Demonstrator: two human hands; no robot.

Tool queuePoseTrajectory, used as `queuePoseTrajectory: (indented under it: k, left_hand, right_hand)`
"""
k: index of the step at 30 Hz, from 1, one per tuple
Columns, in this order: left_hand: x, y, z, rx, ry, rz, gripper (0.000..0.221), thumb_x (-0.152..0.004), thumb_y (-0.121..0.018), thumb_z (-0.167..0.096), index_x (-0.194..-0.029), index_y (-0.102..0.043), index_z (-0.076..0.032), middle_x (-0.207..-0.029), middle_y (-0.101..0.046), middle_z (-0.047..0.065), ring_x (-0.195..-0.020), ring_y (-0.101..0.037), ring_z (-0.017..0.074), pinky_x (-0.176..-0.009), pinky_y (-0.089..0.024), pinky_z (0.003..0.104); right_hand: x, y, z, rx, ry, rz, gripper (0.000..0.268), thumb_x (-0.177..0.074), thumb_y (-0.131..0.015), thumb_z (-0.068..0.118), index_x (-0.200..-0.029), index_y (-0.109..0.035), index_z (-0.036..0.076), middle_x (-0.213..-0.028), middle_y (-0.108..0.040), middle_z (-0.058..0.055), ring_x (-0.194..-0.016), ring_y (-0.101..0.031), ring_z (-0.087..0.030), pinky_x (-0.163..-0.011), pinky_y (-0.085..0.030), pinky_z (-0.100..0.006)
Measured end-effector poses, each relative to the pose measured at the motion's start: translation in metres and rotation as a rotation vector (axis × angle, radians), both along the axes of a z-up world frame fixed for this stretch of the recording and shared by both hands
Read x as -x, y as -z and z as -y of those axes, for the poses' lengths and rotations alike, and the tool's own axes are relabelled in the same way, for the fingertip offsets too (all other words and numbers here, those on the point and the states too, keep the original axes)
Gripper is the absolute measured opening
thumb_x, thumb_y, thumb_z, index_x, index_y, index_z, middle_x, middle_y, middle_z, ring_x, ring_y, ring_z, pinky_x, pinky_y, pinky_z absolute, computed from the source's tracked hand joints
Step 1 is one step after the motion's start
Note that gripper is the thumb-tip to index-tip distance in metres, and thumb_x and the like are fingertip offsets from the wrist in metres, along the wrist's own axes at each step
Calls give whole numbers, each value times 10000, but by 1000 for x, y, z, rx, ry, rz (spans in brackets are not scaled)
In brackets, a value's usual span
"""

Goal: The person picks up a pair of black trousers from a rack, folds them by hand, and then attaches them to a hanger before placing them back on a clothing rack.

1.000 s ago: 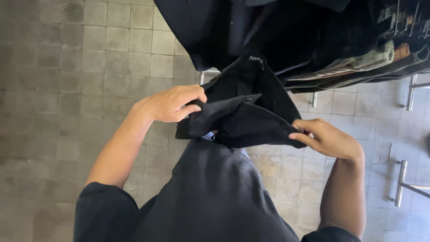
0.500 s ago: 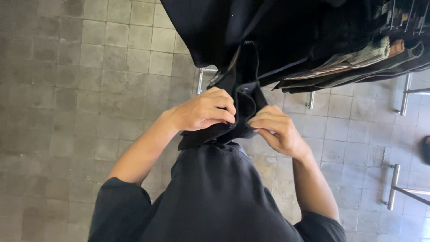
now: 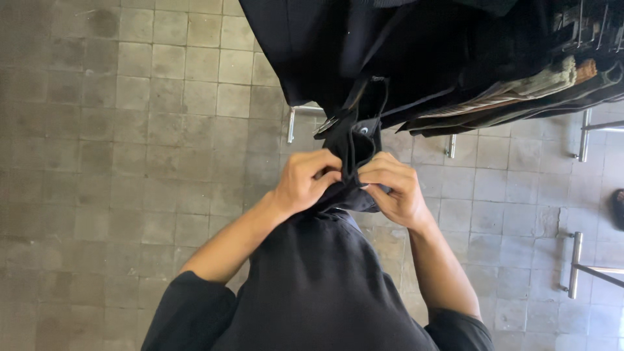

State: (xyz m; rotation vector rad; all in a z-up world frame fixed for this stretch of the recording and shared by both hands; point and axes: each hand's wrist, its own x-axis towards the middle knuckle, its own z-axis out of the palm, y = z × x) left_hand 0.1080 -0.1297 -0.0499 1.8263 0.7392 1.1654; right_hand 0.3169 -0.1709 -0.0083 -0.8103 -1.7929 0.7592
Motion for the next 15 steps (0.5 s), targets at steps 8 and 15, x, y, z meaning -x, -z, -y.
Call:
queuePoseTrajectory:
  k: [8, 15]
  left_hand:
    - [7, -16, 17, -24, 3, 0, 178, -987, -623, -205, -993, -683, -38, -867, -690, 129, -706, -691, 328, -603, -578, 365]
    - [7, -18, 7, -88, -80, -69, 193, -946, -735, -189, -1008, -665, -20, -842, -667, 134, -709, -691, 341, -606, -577, 380]
  right_hand:
    - [12, -17, -6, 61, 175, 80, 67, -862, -831, 59, -922, -804, 48, -827, -751, -85, -708, -729, -294, -663, -567, -355]
    - [18, -29, -15, 45, 187, 132, 56, -881, -831, 74, -926, -806, 53, -798, -756, -98, -698, -737, -328, -634, -576, -370]
